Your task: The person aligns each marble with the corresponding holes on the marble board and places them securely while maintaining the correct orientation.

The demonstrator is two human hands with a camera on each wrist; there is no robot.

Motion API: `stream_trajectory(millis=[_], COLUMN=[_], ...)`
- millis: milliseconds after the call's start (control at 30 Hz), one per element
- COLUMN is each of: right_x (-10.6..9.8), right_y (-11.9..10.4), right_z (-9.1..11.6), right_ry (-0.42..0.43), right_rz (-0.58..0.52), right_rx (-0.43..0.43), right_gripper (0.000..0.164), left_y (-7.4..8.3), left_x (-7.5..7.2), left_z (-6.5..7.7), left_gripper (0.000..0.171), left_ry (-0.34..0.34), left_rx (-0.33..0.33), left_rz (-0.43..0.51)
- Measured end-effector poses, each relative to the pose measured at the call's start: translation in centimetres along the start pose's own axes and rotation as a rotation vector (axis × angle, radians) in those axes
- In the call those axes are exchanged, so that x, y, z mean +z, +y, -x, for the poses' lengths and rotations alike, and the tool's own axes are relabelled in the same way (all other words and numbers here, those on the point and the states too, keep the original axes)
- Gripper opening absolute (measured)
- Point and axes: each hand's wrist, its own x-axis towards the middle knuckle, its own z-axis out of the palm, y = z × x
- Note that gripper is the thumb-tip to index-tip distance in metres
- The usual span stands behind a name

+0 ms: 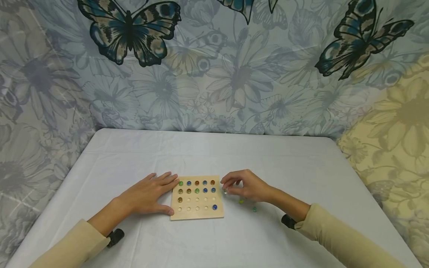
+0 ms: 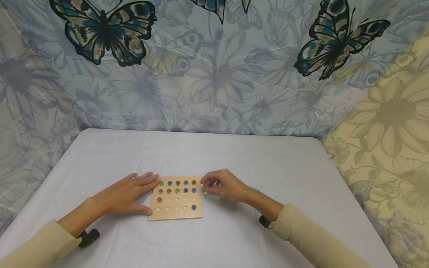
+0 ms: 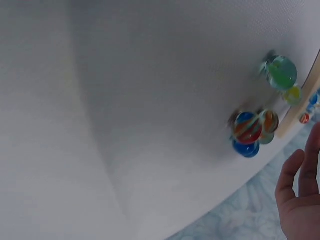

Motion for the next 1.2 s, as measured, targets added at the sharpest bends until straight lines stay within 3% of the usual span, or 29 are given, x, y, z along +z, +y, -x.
stream_trajectory(millis=[433,767,1000,1200], right_x=[2.4,3.0,2.2,0.2], right_y=[-0.7,-0.8,-1.2,-0.8], right_z=[-1.8,-2.1,-1.9,-0.9], right_ry=[-0.075,-0.093,-0.078,-0.005], right_rz=[-0.027,0.002,0.026,0.070], right_rx=[0.002,0.010,-0.014,-0.035], right_gripper=[0.027,0.025,0.027,0.026], left_y=[-0.1,-0.1,-0.2,-0.1], left_x=[0.1,0.2,0.2,0.2], left_z=[0.1,0.1,0.1,0.2], left_gripper=[0.102,0.101,0.101,0.101], left_ry=[0.006,0.011,0.020,0.022], left_rx=[0.006,0.010,0.005,0.006], left_rz=[0.007,0.001,-0.001,-0.015])
